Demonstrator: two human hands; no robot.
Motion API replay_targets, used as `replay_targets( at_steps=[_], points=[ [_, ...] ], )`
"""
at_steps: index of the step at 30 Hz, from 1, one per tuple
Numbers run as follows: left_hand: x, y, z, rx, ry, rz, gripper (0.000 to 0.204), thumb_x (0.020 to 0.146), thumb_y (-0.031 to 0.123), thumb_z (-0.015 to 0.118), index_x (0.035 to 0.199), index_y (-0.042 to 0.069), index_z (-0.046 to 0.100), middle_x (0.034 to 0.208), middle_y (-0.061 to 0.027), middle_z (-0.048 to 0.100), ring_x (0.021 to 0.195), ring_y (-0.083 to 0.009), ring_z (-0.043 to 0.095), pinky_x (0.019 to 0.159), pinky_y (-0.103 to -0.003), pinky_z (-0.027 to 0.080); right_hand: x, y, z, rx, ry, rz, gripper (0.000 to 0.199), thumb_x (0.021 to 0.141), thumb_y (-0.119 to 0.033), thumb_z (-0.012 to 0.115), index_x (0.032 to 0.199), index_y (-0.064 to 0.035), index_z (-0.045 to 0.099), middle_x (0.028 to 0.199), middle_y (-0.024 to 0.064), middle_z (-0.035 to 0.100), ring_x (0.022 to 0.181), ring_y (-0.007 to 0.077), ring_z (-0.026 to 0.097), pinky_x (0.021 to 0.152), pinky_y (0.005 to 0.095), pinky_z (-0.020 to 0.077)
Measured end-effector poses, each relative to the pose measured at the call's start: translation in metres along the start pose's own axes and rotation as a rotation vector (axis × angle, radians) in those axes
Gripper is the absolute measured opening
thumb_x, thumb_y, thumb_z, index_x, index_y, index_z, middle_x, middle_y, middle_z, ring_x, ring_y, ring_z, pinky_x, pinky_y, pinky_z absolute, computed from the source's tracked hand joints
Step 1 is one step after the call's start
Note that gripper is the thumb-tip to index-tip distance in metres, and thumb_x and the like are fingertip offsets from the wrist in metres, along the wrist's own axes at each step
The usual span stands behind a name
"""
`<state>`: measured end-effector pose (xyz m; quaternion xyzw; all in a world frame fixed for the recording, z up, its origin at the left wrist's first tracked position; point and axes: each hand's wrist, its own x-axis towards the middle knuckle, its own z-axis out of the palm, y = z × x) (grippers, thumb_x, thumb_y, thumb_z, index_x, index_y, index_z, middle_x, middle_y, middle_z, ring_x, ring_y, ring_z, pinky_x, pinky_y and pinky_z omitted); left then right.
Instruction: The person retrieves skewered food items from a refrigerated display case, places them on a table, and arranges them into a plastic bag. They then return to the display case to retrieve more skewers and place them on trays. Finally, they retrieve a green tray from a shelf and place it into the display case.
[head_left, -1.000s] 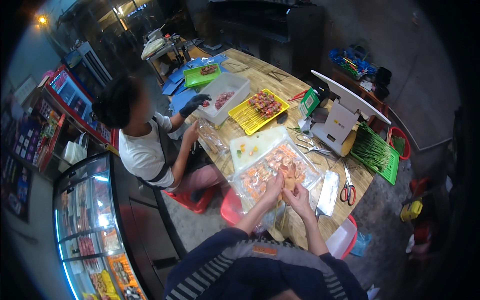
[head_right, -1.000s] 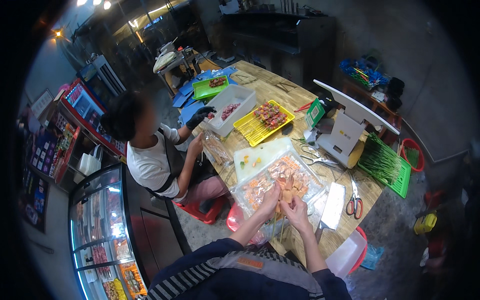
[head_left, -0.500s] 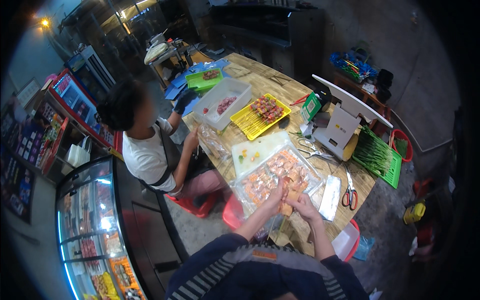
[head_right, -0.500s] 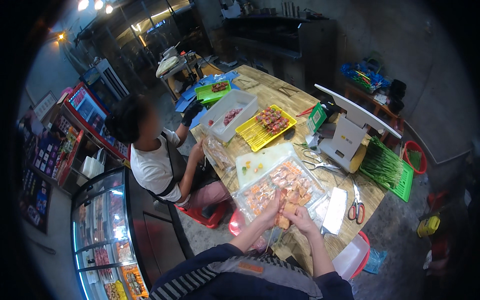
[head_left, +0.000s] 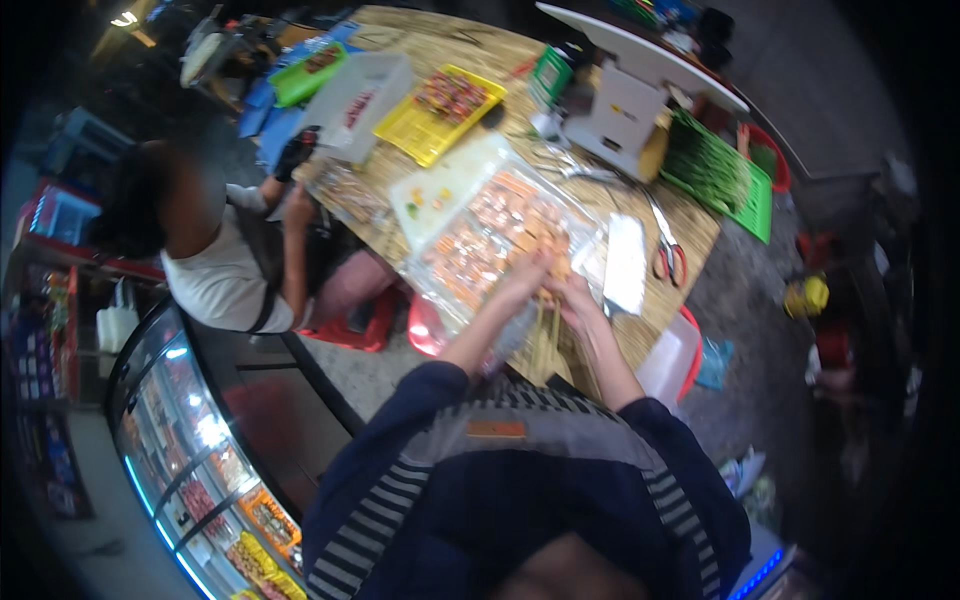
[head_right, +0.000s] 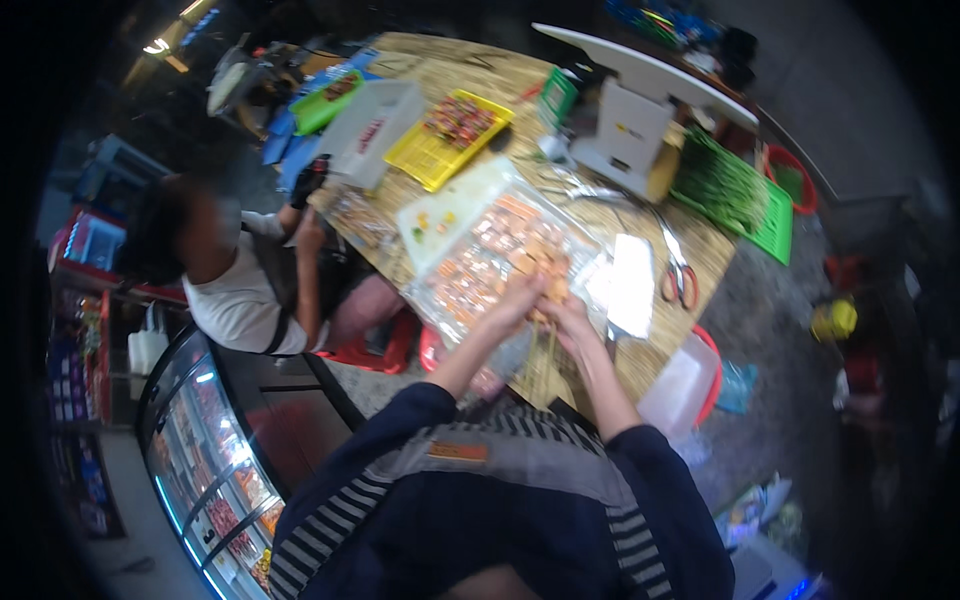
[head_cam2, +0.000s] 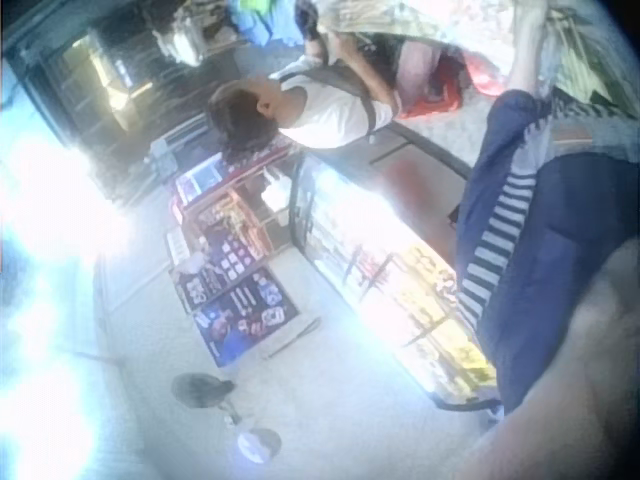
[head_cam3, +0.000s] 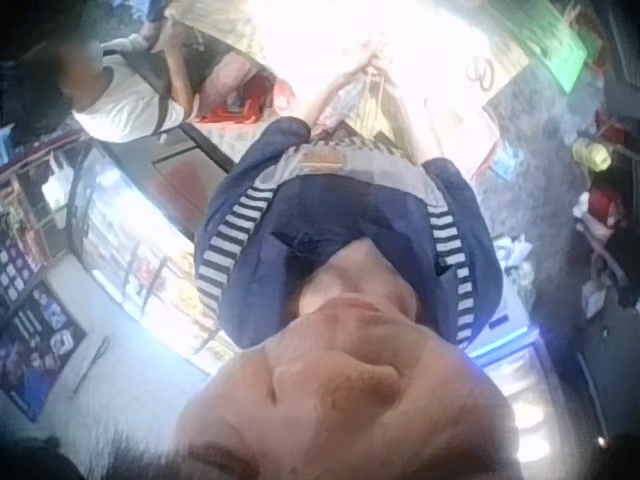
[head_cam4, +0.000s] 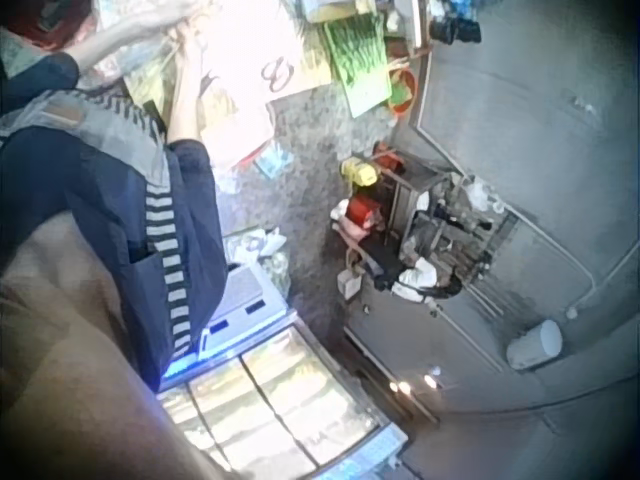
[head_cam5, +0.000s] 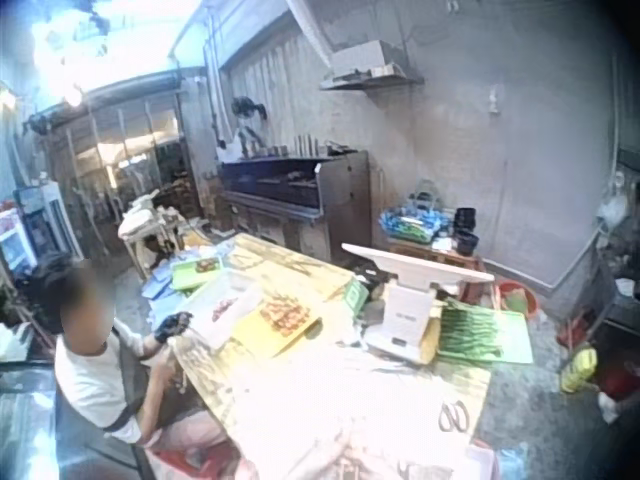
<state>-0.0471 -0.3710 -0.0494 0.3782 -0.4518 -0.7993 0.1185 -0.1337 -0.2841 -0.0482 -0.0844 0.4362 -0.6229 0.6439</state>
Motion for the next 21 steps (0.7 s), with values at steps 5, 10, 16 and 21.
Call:
replay_targets(
  at_steps=[5, 10, 16, 21],
  points=[
    [0.011, -0.001, -0.032, 1.019, 0.626, 0.726, 0.038, 0.075, 0.021, 0.056, 0.103, -0.003, 0.048, 0.099, -0.0196, 0.048, 0.088, -0.0290, 0.049, 0.080, -0.037, 0.041, 0.001, -0.024, -0.018, 0.026, 0.058, -0.100, 0.028, 0.070, -0.003, 0.061, 0.095, -0.0029, 0.048, 0.080, 0.0089, 0.057, 0.061, 0.0185, 0.057, 0.046, 0.0252, 0.0465],
    [0.043, 0.009, -0.050, 1.064, 0.421, 0.314, 0.065, 0.060, 0.028, 0.065, 0.110, -0.005, 0.041, 0.112, -0.0218, 0.039, 0.106, -0.0344, 0.037, 0.092, -0.039, 0.032, 0.015, -0.038, -0.026, -0.019, 0.095, -0.133, 0.033, 0.068, 0.004, 0.059, 0.097, -0.0014, 0.046, 0.079, 0.0100, 0.056, 0.063, 0.0220, 0.059, 0.049, 0.0314, 0.0515],
    [0.044, 0.023, -0.017, 1.025, 0.491, 0.260, 0.067, 0.058, 0.021, 0.069, 0.114, -0.001, 0.039, 0.102, -0.0229, 0.048, 0.100, -0.0360, 0.046, 0.084, -0.038, 0.040, 0.028, -0.040, -0.024, -0.184, 0.188, -0.175, 0.028, 0.068, 0.006, 0.058, 0.093, -0.0004, 0.048, 0.078, 0.0101, 0.057, 0.061, 0.0209, 0.059, 0.047, 0.0332, 0.0521],
    [0.016, 0.031, -0.052, 0.669, 0.280, 0.148, 0.041, 0.061, 0.012, 0.065, 0.097, -0.002, 0.054, 0.085, -0.0150, 0.059, 0.079, -0.0280, 0.058, 0.072, -0.034, 0.047, 0.037, -0.038, -0.026, -0.218, 0.116, -0.100, 0.026, 0.069, 0.006, 0.058, 0.093, 0.0000, 0.048, 0.076, 0.0099, 0.057, 0.058, 0.0207, 0.058, 0.047, 0.0342, 0.0524]
  ],
)
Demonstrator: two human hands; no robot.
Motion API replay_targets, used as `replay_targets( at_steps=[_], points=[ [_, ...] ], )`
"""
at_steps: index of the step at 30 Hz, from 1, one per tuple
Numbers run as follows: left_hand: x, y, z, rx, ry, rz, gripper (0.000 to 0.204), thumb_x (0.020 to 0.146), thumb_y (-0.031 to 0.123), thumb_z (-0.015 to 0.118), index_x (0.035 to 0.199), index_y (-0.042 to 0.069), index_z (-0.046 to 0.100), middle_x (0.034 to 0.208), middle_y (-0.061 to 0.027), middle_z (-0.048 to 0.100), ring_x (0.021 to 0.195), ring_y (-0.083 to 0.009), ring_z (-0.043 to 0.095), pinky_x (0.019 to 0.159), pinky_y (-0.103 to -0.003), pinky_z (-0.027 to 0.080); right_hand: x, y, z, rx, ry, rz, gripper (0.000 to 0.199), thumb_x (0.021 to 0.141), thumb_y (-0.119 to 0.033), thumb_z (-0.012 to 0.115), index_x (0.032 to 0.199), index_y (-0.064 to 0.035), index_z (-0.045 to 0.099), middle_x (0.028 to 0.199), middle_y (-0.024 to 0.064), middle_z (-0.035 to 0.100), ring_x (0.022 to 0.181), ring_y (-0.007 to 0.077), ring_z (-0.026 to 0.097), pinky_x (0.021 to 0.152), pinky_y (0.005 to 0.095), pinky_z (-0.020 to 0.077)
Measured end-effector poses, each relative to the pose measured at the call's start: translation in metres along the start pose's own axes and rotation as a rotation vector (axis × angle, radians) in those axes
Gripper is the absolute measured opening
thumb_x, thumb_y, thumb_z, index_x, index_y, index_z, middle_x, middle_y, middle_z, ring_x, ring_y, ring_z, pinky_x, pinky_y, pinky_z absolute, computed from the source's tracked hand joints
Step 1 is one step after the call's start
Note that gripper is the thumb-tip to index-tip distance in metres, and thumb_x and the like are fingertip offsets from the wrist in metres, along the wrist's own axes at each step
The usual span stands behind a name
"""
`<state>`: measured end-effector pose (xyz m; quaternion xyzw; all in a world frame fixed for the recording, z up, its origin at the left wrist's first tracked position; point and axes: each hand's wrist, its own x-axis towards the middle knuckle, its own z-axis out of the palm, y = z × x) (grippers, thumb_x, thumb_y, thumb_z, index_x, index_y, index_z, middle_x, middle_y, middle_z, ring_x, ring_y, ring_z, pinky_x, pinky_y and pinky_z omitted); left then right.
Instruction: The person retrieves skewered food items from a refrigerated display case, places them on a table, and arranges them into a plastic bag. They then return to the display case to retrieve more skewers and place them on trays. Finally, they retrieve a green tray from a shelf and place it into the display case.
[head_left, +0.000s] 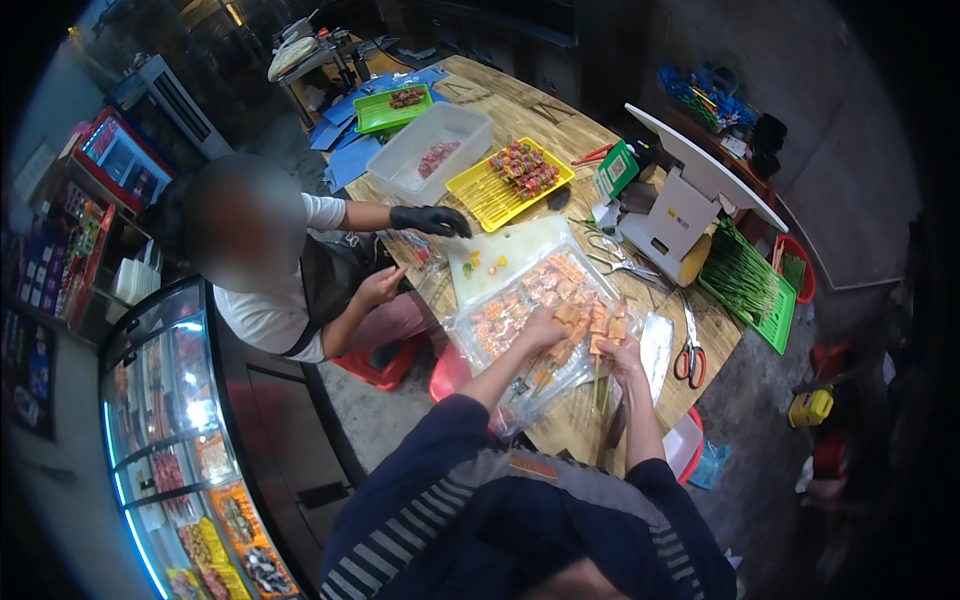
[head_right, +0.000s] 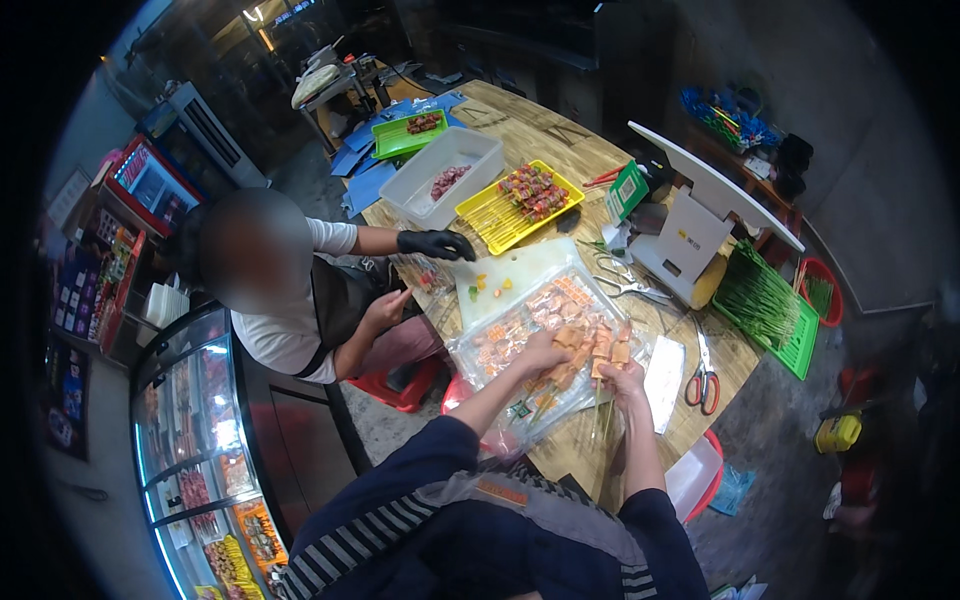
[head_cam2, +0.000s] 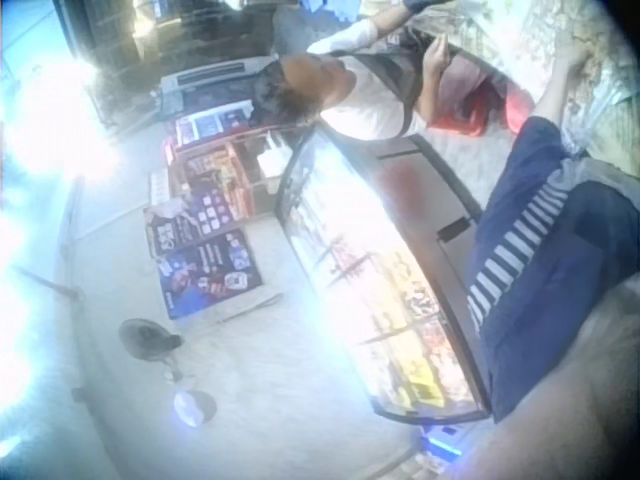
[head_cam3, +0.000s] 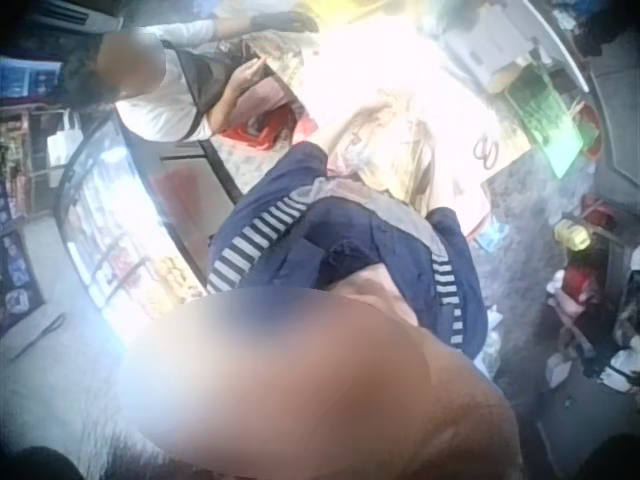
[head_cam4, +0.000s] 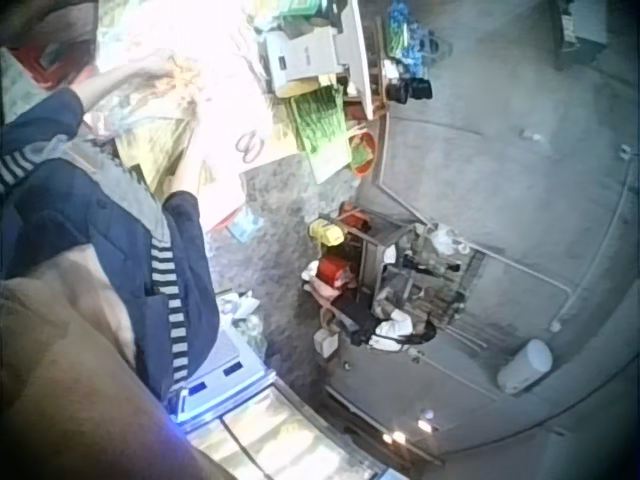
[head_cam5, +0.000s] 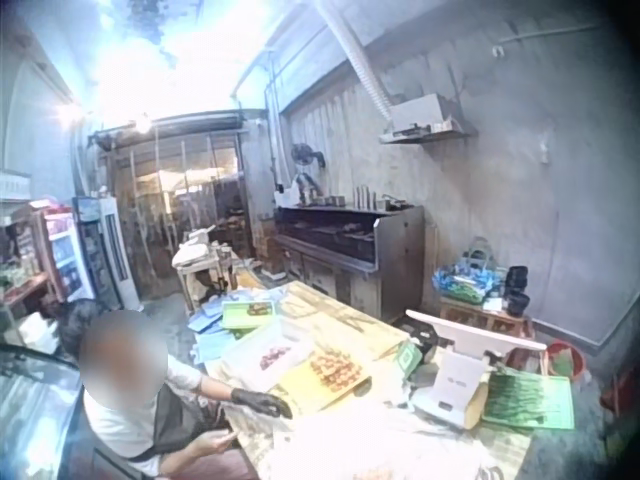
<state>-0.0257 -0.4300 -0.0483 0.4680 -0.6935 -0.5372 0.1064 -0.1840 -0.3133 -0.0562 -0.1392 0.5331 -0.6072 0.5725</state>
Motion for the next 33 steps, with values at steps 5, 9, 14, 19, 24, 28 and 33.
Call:
replay_targets(
  at_steps=[5, 9, 14, 19, 24, 28, 33],
  points=[
    [-0.025, -0.028, -0.031, -0.810, -0.020, -0.172, 0.025, 0.072, 0.001, 0.058, 0.097, -0.001, 0.054, 0.086, -0.0098, 0.060, 0.075, -0.0184, 0.060, 0.064, -0.030, 0.049, 0.023, 0.010, -0.007, -0.188, -0.091, 0.094, 0.025, 0.068, 0.006, 0.057, 0.091, 0.0004, 0.052, 0.074, 0.0094, 0.058, 0.061, 0.0209, 0.059, 0.047, 0.0350, 0.0527],
    [-0.038, -0.032, -0.047, -1.040, 0.060, -0.181, 0.023, 0.075, 0.002, 0.057, 0.098, 0.000, 0.052, 0.088, -0.0099, 0.060, 0.075, -0.0189, 0.060, 0.063, -0.030, 0.051, 0.016, 0.000, 0.011, -1.346, 0.165, -0.515, 0.025, 0.074, -0.016, 0.057, 0.090, 0.0028, 0.053, 0.064, 0.0167, 0.057, 0.059, 0.0276, 0.058, 0.056, 0.0357, 0.0474],
    [-0.052, -0.004, -0.044, -1.255, -0.018, -0.086, 0.026, 0.078, 0.012, 0.058, 0.100, -0.001, 0.051, 0.090, -0.0098, 0.059, 0.075, -0.0185, 0.060, 0.064, -0.030, 0.051, -0.027, -0.032, 0.077, -1.128, 0.081, -0.611, 0.031, 0.083, -0.026, 0.049, 0.095, 0.0029, 0.053, 0.061, 0.0138, 0.055, 0.056, 0.0221, 0.056, 0.051, 0.0324, 0.0410],
    [-0.052, 0.020, -0.021, -1.136, -0.081, -0.013, 0.032, 0.081, 0.028, 0.055, 0.097, 0.001, 0.053, 0.087, -0.0068, 0.059, 0.074, -0.0134, 0.058, 0.063, -0.026, 0.049, -0.011, 0.000, 0.084, -0.548, -0.070, -0.507, 0.020, 0.085, -0.022, 0.050, 0.084, -0.0016, 0.053, 0.064, -0.0041, 0.047, 0.055, 0.0035, 0.041, 0.047, 0.0193, 0.0325],
    [-0.053, 0.025, -0.011, -1.053, 0.002, -0.030, 0.043, 0.082, 0.039, 0.049, 0.097, 0.000, 0.052, 0.086, -0.0067, 0.059, 0.072, -0.0131, 0.058, 0.060, -0.026, 0.049, -0.027, -0.014, 0.094, -0.457, -0.063, -0.484, 0.021, 0.084, -0.022, 0.050, 0.088, -0.0015, 0.052, 0.064, -0.0032, 0.048, 0.055, 0.0036, 0.041, 0.047, 0.0191, 0.0330],
    [-0.057, 0.033, -0.014, -1.022, 0.025, -0.039, 0.049, 0.081, 0.045, 0.046, 0.096, -0.002, 0.052, 0.085, -0.0078, 0.059, 0.070, -0.0142, 0.059, 0.057, -0.027, 0.050, -0.029, -0.017, 0.097, -0.389, -0.113, -0.499, 0.020, 0.084, -0.021, 0.050, 0.088, -0.0017, 0.051, 0.064, -0.0007, 0.050, 0.051, 0.0051, 0.044, 0.045, 0.0191, 0.0357],
    [-0.061, 0.035, -0.027, -1.220, -0.221, -0.051, 0.052, 0.083, 0.049, 0.035, 0.100, 0.003, 0.049, 0.080, -0.0072, 0.058, 0.064, -0.0161, 0.059, 0.054, -0.029, 0.051, -0.038, -0.035, 0.103, 0.053, -0.319, -0.120, 0.020, 0.083, -0.021, 0.053, 0.090, -0.0034, 0.049, 0.064, 0.0006, 0.049, 0.049, 0.0079, 0.047, 0.039, 0.0226, 0.0392]
  ],
)
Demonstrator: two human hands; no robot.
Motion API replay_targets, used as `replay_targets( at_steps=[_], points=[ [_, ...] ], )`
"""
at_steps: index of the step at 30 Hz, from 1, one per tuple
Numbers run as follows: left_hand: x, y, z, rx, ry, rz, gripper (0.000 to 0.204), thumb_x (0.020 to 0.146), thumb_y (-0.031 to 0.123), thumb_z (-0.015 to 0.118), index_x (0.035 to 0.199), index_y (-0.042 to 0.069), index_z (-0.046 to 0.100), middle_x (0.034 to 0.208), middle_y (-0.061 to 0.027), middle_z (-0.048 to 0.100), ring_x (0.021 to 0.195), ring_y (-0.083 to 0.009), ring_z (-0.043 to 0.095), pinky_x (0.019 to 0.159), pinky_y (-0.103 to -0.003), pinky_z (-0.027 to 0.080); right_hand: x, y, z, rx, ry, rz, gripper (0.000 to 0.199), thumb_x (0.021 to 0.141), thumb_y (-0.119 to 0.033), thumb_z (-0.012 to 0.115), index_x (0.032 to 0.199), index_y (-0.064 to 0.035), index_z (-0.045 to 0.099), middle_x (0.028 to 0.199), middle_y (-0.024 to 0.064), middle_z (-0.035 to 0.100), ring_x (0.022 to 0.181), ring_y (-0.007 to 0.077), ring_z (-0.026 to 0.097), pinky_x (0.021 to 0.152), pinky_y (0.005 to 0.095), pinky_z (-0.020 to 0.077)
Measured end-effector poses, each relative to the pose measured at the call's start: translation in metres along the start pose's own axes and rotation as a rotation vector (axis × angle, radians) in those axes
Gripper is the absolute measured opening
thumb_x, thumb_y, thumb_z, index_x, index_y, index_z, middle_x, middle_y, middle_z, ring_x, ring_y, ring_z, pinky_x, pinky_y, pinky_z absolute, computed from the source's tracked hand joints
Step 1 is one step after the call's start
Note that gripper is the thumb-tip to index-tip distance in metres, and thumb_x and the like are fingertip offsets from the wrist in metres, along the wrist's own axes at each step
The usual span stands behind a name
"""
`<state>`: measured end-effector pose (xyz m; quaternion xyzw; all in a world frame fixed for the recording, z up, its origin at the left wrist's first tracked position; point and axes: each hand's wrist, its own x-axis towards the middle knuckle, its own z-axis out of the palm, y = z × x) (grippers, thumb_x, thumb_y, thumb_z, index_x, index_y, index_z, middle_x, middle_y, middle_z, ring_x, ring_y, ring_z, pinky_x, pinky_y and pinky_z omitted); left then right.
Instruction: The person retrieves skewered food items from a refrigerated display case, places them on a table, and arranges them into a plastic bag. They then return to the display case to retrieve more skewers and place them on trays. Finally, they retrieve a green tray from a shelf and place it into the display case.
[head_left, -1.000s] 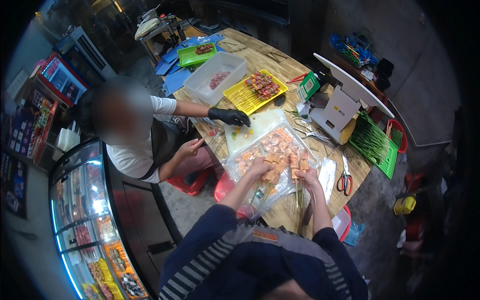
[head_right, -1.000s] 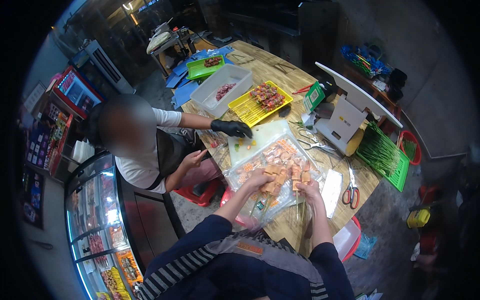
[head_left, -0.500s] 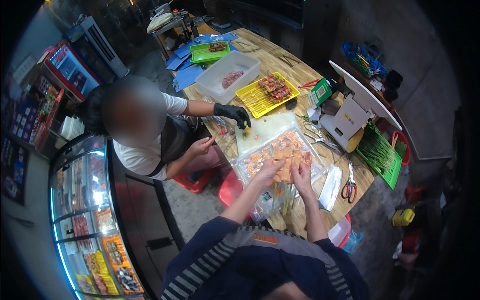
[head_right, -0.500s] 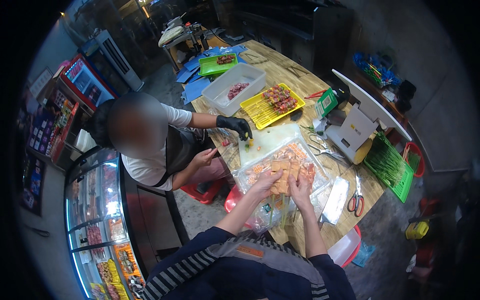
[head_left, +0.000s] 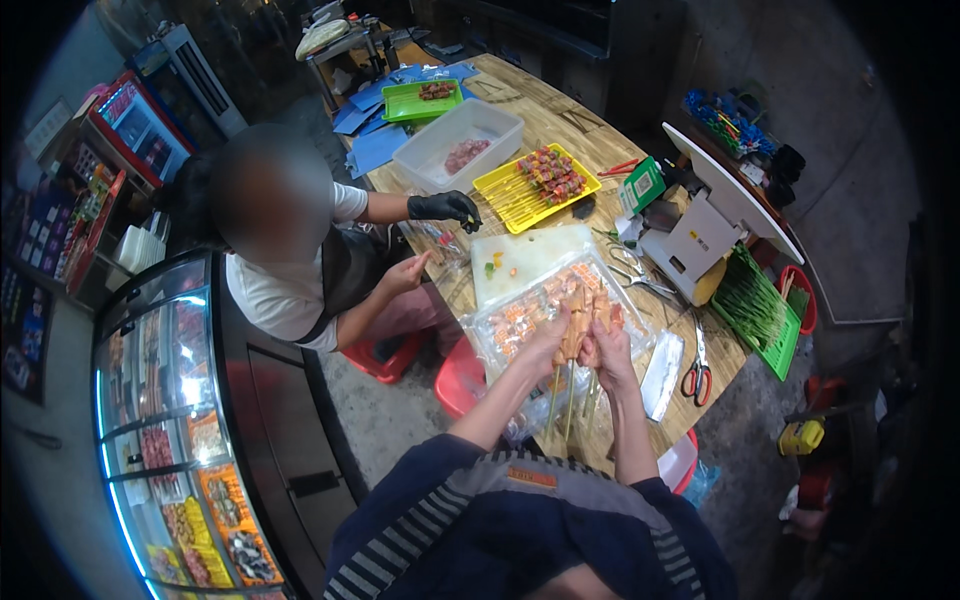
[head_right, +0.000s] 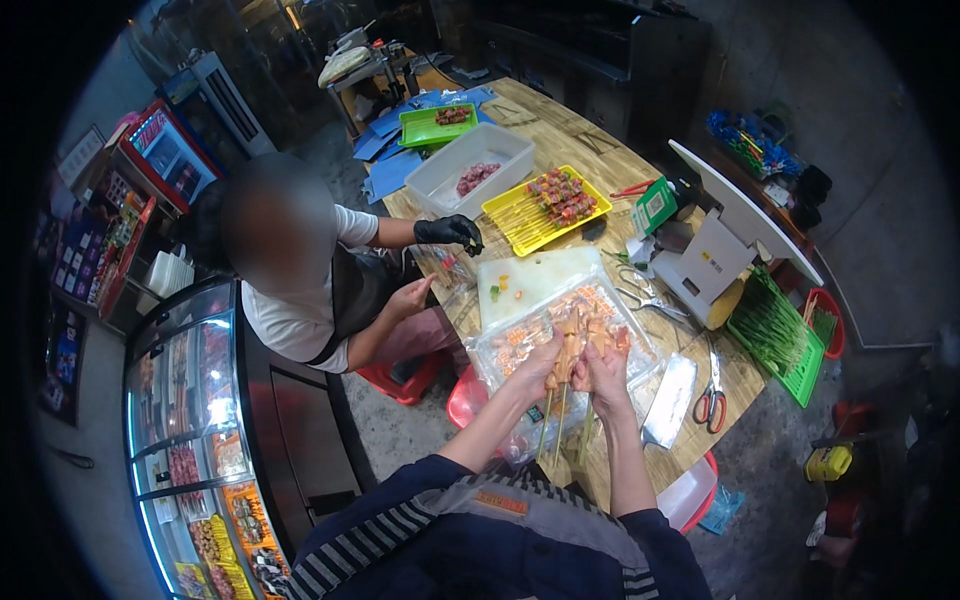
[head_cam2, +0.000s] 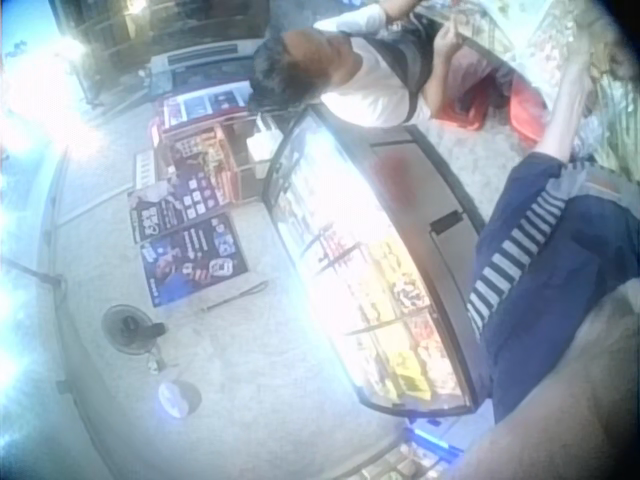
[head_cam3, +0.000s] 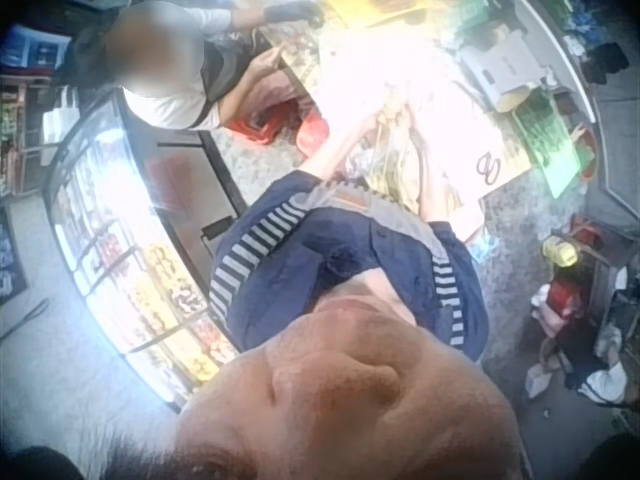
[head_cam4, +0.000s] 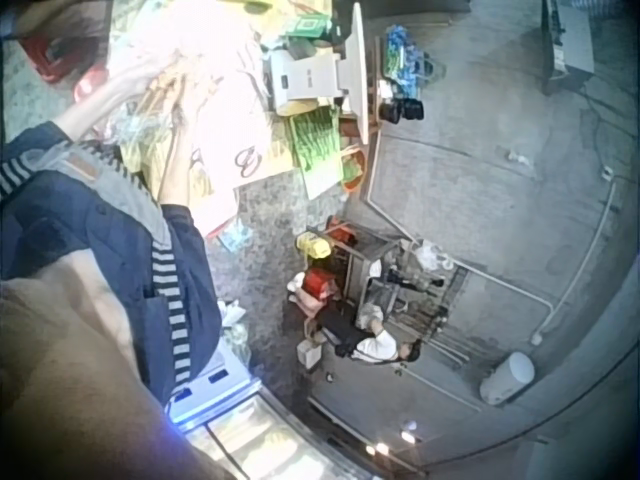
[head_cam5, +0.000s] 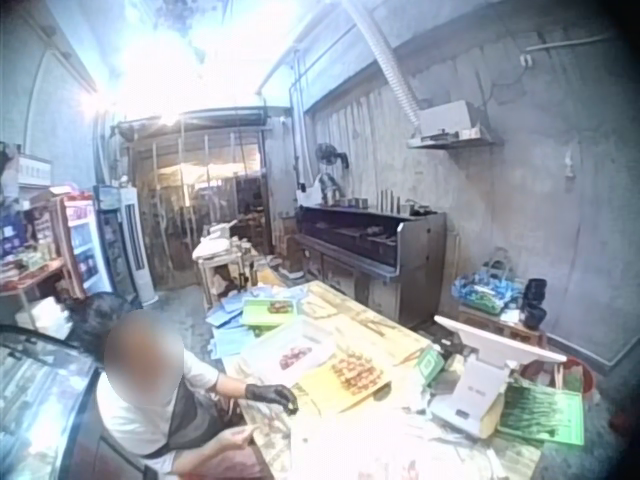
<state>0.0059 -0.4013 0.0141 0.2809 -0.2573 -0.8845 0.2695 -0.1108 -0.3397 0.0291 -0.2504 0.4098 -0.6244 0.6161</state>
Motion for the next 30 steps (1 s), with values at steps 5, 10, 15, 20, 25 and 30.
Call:
replay_targets(
  at_steps=[5, 10, 15, 20, 25, 30],
  points=[
    [-0.003, 0.016, 0.009, -0.023, 0.130, 0.118, 0.058, 0.084, 0.054, 0.020, 0.108, 0.007, 0.044, 0.081, -0.0066, 0.057, 0.063, -0.0171, 0.058, 0.052, -0.030, 0.051, 0.003, -0.011, 0.016, -0.175, 0.115, -0.167, 0.019, 0.081, -0.018, 0.055, 0.092, -0.0035, 0.049, 0.062, -0.0002, 0.049, 0.049, 0.0072, 0.048, 0.041, 0.0212, 0.0406],
    [-0.003, 0.015, 0.003, 0.252, 0.157, 0.252, 0.057, 0.087, 0.048, 0.020, 0.113, 0.002, 0.041, 0.095, -0.0104, 0.056, 0.077, -0.0186, 0.059, 0.065, -0.029, 0.050, 0.004, -0.010, 0.022, -0.285, 0.119, -0.137, 0.028, 0.073, -0.016, 0.064, 0.093, -0.0006, 0.051, 0.076, 0.0047, 0.057, 0.055, 0.0079, 0.053, 0.045, 0.0200, 0.0425],
    [-0.007, 0.014, 0.008, 0.300, 0.135, 0.365, 0.050, 0.089, 0.041, 0.026, 0.112, -0.001, 0.041, 0.100, -0.0122, 0.054, 0.085, -0.0186, 0.057, 0.068, -0.029, 0.049, 0.006, -0.006, 0.020, -0.233, 0.067, -0.146, 0.037, 0.066, -0.009, 0.068, 0.098, 0.0003, 0.051, 0.087, 0.0082, 0.059, 0.070, 0.0114, 0.058, 0.056, 0.0233, 0.0486],
    [-0.013, 0.013, 0.023, 0.278, 0.270, 0.239, 0.050, 0.089, 0.041, 0.031, 0.105, -0.003, 0.047, 0.092, -0.0113, 0.057, 0.077, -0.0175, 0.058, 0.064, -0.028, 0.050, 0.003, -0.017, 0.019, -0.211, -0.006, -0.082, 0.035, 0.066, -0.006, 0.064, 0.099, -0.0003, 0.052, 0.082, 0.0040, 0.059, 0.064, 0.0086, 0.056, 0.053, 0.0200, 0.0455],
    [-0.016, 0.013, 0.024, 0.252, 0.198, 0.208, 0.049, 0.088, 0.039, 0.036, 0.096, -0.006, 0.055, 0.085, -0.0090, 0.059, 0.071, -0.0136, 0.057, 0.061, -0.025, 0.047, 0.002, -0.023, 0.012, -0.225, -0.040, 0.012, 0.051, 0.064, 0.001, 0.062, 0.110, -0.0024, 0.041, 0.095, 0.0054, 0.056, 0.083, 0.0136, 0.057, 0.072, 0.0253, 0.0464],
    [-0.011, 0.009, 0.011, 0.134, 0.111, 0.095, 0.051, 0.088, 0.044, 0.032, 0.089, -0.002, 0.055, 0.071, -0.0054, 0.056, 0.058, -0.0107, 0.054, 0.052, -0.023, 0.045, 0.004, -0.021, 0.016, -0.125, -0.034, 0.066, 0.044, 0.064, 0.004, 0.059, 0.105, -0.0013, 0.043, 0.088, 0.0068, 0.057, 0.073, 0.0139, 0.058, 0.062, 0.0246, 0.0488]
  ],
)
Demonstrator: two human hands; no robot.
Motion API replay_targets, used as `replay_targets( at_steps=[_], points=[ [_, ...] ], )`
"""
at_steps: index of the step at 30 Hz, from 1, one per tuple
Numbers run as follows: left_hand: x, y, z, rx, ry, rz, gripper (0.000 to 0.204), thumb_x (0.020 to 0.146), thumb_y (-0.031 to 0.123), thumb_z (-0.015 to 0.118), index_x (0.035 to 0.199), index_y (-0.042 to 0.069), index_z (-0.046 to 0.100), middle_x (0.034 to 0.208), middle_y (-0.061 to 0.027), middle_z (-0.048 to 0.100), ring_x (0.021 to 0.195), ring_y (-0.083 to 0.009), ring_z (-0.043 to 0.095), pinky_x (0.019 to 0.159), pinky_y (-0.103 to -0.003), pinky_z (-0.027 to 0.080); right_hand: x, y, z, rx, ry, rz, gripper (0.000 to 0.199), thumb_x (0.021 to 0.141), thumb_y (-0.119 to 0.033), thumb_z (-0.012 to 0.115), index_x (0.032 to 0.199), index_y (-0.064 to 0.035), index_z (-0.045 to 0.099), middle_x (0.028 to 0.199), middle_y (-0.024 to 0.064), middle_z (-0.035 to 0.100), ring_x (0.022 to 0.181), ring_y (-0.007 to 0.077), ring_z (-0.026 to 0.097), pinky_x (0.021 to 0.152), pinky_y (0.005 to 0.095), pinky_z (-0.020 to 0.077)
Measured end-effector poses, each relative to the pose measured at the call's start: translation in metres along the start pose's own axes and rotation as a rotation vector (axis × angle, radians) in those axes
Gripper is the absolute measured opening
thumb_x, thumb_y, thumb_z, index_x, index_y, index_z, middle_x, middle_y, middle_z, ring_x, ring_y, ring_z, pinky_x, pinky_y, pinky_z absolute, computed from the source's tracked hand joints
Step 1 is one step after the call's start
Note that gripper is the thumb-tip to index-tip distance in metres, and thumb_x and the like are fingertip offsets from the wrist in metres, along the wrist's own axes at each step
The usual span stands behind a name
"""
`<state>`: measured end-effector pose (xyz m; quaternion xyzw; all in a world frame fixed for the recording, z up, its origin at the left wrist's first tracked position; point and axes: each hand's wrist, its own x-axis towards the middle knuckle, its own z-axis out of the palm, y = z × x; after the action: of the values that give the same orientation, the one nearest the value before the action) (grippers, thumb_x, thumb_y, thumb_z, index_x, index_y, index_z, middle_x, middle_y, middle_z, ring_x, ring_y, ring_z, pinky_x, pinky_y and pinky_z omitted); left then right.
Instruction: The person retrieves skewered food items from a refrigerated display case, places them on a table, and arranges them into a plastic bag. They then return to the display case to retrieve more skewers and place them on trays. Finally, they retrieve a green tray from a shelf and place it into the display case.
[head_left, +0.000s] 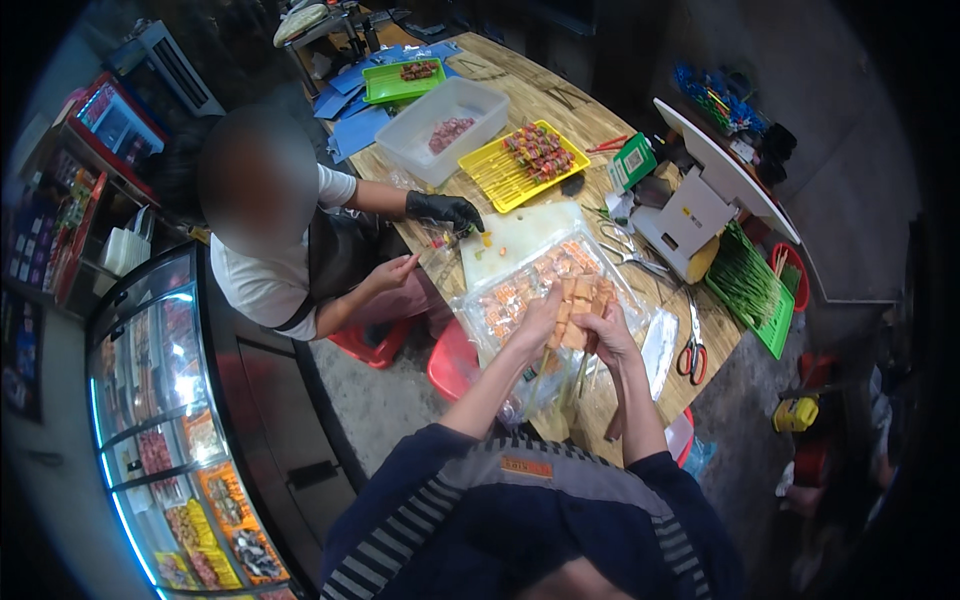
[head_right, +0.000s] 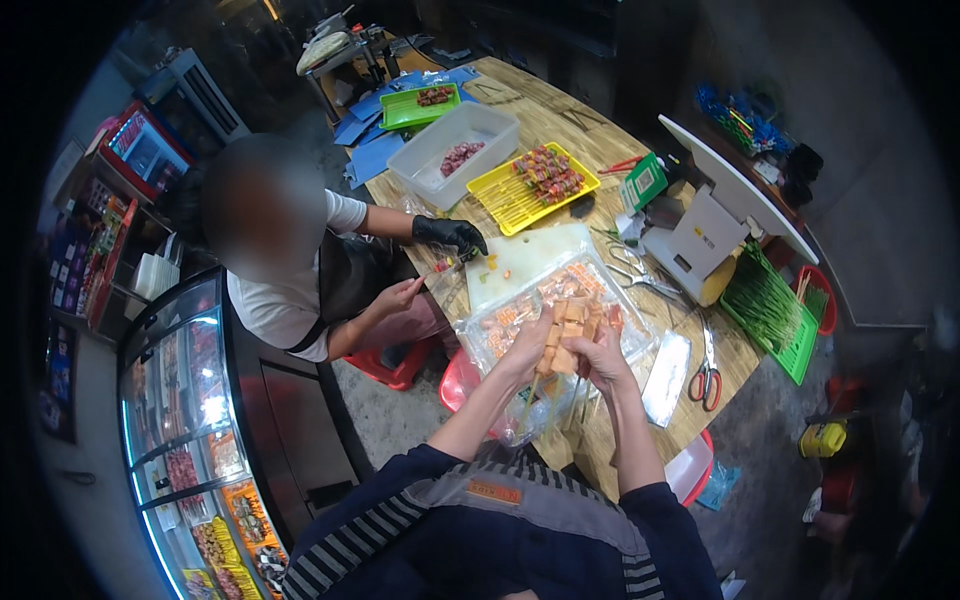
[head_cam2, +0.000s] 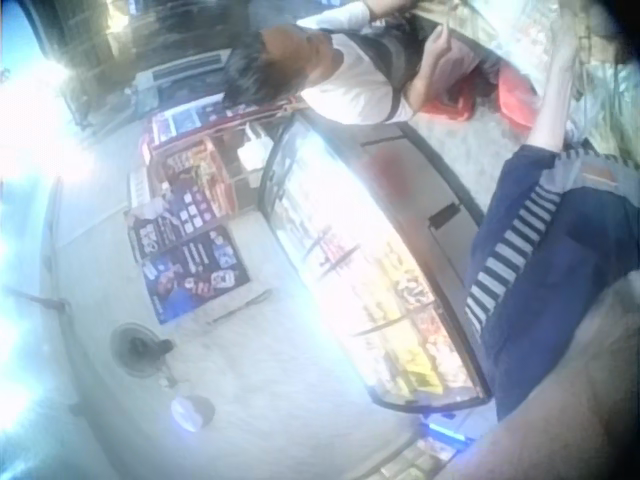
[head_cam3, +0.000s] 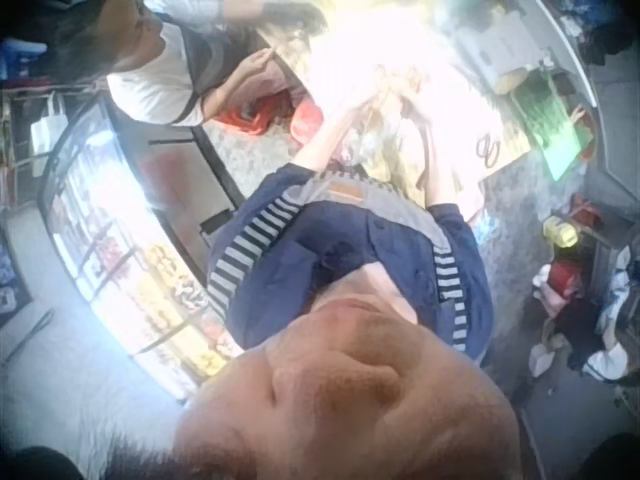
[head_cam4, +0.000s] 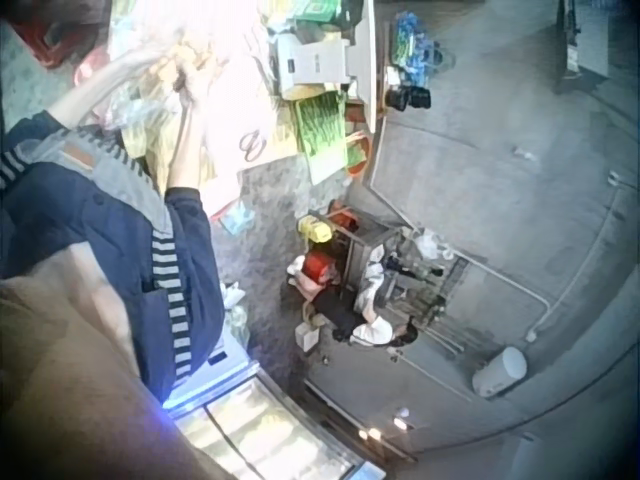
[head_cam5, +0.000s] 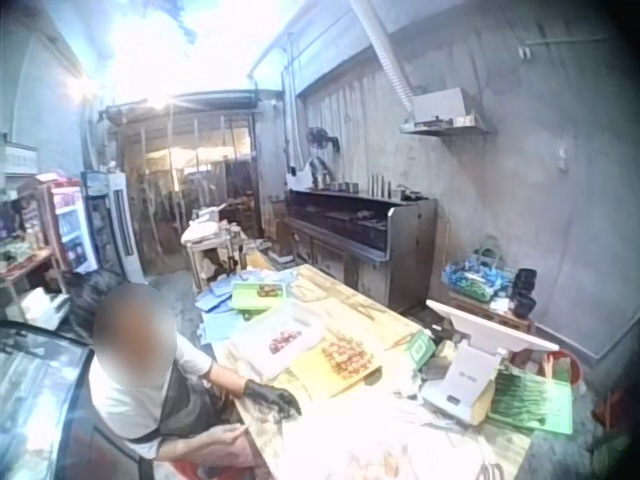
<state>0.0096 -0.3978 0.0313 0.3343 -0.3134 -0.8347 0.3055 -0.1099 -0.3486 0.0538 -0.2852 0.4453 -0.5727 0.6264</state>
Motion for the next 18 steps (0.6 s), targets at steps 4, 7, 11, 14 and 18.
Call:
replay_targets(
  at_steps=[4, 7, 11, 14, 18],
  points=[
    [-0.006, 0.011, 0.002, -0.073, -0.036, -0.135, 0.051, 0.086, 0.050, 0.028, 0.074, 0.005, 0.050, 0.053, 0.0013, 0.044, 0.042, -0.0073, 0.043, 0.042, -0.019, 0.040, -0.004, -0.006, 0.012, 0.147, 0.033, -0.037, 0.037, 0.067, 0.007, 0.057, 0.101, 0.0027, 0.045, 0.079, 0.0111, 0.058, 0.062, 0.0178, 0.060, 0.055, 0.0288, 0.0526],
    [0.009, -0.001, -0.006, -0.095, -0.126, -0.069, 0.052, 0.085, 0.052, 0.029, 0.085, 0.005, 0.050, 0.056, 0.0006, 0.047, 0.045, -0.0069, 0.047, 0.040, -0.018, 0.040, 0.010, 0.010, -0.012, 0.205, 0.000, -0.007, 0.037, 0.070, 0.005, 0.058, 0.104, 0.0018, 0.042, 0.078, 0.0108, 0.058, 0.063, 0.0180, 0.060, 0.052, 0.0286, 0.0521],
    [0.036, -0.010, -0.012, -0.047, -0.007, -0.012, 0.043, 0.087, 0.043, 0.034, 0.100, 0.004, 0.049, 0.081, -0.0042, 0.056, 0.069, -0.0127, 0.057, 0.058, -0.026, 0.049, 0.025, 0.018, -0.028, 0.193, 0.105, 0.019, 0.033, 0.072, 0.004, 0.056, 0.103, 0.0004, 0.043, 0.081, 0.0097, 0.057, 0.064, 0.0197, 0.060, 0.052, 0.0304, 0.0521],
    [0.065, -0.033, -0.030, -0.096, -0.075, -0.076, 0.046, 0.087, 0.041, 0.038, 0.112, 0.003, 0.042, 0.102, -0.0092, 0.053, 0.089, -0.0179, 0.054, 0.067, -0.033, 0.049, 0.041, 0.035, -0.049, 0.179, 0.198, 0.096, 0.027, 0.075, -0.002, 0.057, 0.099, -0.0030, 0.046, 0.078, 0.0100, 0.058, 0.066, 0.0204, 0.060, 0.052, 0.0319, 0.0522],
    [0.063, -0.050, -0.036, -0.485, -0.042, -0.291, 0.032, 0.088, 0.034, 0.036, 0.105, 0.008, 0.047, 0.098, -0.0087, 0.056, 0.079, -0.0190, 0.057, 0.062, -0.034, 0.051, 0.055, 0.060, -0.074, 0.280, 0.263, 0.265, 0.027, 0.074, -0.004, 0.059, 0.098, -0.0067, 0.046, 0.080, 0.0101, 0.059, 0.067, 0.0250, 0.060, 0.047, 0.0379, 0.0511]
  ],
)
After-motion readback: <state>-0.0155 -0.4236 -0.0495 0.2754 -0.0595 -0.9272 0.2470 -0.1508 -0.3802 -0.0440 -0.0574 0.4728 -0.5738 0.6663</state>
